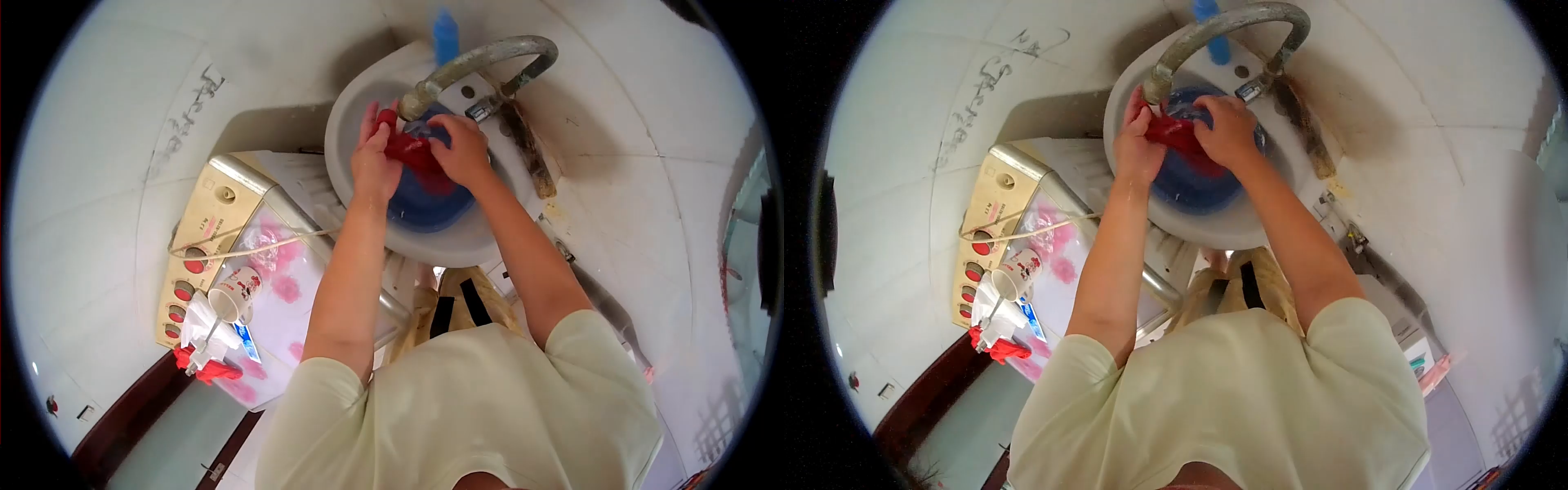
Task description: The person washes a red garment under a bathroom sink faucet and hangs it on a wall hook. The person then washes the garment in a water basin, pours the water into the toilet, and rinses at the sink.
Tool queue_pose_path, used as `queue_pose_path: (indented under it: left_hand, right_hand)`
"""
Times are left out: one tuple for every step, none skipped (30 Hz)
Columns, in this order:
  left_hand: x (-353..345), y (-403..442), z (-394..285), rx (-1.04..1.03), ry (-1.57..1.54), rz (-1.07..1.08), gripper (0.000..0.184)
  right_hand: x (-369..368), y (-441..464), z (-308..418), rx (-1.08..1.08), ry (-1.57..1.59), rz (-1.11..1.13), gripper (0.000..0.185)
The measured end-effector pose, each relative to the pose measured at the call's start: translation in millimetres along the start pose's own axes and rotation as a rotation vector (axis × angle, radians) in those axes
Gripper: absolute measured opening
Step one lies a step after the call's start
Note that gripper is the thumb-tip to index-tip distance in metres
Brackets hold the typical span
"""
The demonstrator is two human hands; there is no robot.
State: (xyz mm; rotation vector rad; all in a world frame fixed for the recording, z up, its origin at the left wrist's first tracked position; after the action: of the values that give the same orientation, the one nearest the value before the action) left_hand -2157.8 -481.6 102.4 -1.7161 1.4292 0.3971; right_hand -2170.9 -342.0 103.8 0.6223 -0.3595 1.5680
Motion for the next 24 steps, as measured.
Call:
queue_pose_path:
  left_hand:
    - [-2, -4, 0, 0.010, -0.034, 0.004, 0.044]
    - [-3, -6, 3, 0.032, -0.068, 0.034, 0.045]
    - [-6, -4, 6, 0.051, -0.099, 0.070, 0.046]
    - [-11, -2, 7, 0.068, -0.129, 0.112, 0.047]
    - [-14, -2, 4, 0.058, -0.125, 0.143, 0.048]
    - [-16, -3, 1, 0.050, -0.120, 0.169, 0.049]
    - [-17, -5, -2, 0.040, -0.115, 0.192, 0.050]
    - [-14, -5, -6, 0.031, -0.051, 0.183, 0.049]
    - [-12, -4, -10, 0.024, 0.012, 0.173, 0.048]
    - [-11, -4, -12, 0.019, 0.073, 0.164, 0.047]
    - [-5, -5, -16, -0.052, 0.121, 0.064, 0.047]
    - [-4, -11, -20, -0.124, 0.169, -0.037, 0.047]
    - [1, -16, -26, -0.195, 0.216, -0.140, 0.047]
    - [24, -17, -18, -0.129, 0.217, -0.264, 0.046]
    - [55, -19, -5, -0.060, 0.217, -0.387, 0.046]
    - [58, -22, 12, 0.072, 0.126, -0.362, 0.046]
    - [61, -27, 29, 0.206, 0.038, -0.345, 0.047]
    - [36, -43, 54, 0.397, -0.140, -0.176, 0.050]
    - [3, -59, 70, 0.582, -0.319, 0.000, 0.054]
    - [-16, -55, 55, 0.415, -0.392, 0.047, 0.068]
    - [-10, -49, 50, 0.373, -0.398, 0.054, 0.065]
    - [1, -38, 43, 0.330, -0.407, 0.062, 0.062]
    - [8, -26, 39, 0.286, -0.419, 0.067, 0.058]
    - [22, -11, 36, 0.211, -0.449, -0.086, 0.050]
  right_hand:
    - [11, -4, 12, 0.043, 0.062, -0.038, 0.030]
    - [8, -5, 20, 0.029, 0.103, 0.028, 0.032]
    - [5, -3, 30, 0.019, 0.143, 0.087, 0.034]
    - [3, 2, 39, 0.014, 0.183, 0.143, 0.036]
    - [3, 8, 46, 0.006, 0.132, 0.206, 0.038]
    - [2, 12, 51, -0.003, 0.083, 0.272, 0.041]
    - [-4, 14, 54, -0.013, 0.036, 0.341, 0.044]
    - [-13, 15, 49, -0.081, 0.095, 0.372, 0.044]
    - [-25, 14, 42, -0.151, 0.153, 0.403, 0.044]
    - [-36, 12, 35, -0.222, 0.210, 0.434, 0.044]
    - [-38, 14, 37, -0.202, 0.338, 0.359, 0.044]
    - [-39, 16, 39, -0.181, 0.466, 0.283, 0.044]
    - [-38, 18, 39, -0.160, 0.592, 0.206, 0.045]
    - [-38, 20, 38, -0.133, 0.548, 0.173, 0.043]
    - [-38, 22, 38, -0.109, 0.504, 0.139, 0.041]
    - [-35, 23, 40, -0.084, 0.459, 0.104, 0.040]
    - [-36, 21, 41, -0.083, 0.413, 0.130, 0.036]
    - [-33, 16, 49, -0.083, 0.367, 0.157, 0.032]
    - [-30, 10, 57, -0.081, 0.320, 0.183, 0.029]
    - [-25, 0, 68, -0.060, 0.267, 0.188, 0.026]
    - [-19, -13, 81, -0.039, 0.211, 0.193, 0.023]
    - [-14, -25, 91, -0.015, 0.150, 0.199, 0.023]
    - [-14, -39, 96, 0.003, 0.092, 0.219, 0.024]
    - [-16, -53, 99, 0.024, 0.036, 0.238, 0.025]
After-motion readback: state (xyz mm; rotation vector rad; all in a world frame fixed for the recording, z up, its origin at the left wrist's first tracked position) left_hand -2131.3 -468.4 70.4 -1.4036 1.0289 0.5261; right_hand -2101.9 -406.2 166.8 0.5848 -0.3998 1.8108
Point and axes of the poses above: each hand's wrist, its own y-axis towards the middle knuckle, its own x-axis out of the back of the hand, z = x × y, the point moved 9 cm from there along y, towards the middle knuckle, and after that the axes turned 2 degrees about x, right-handed, at the moved point
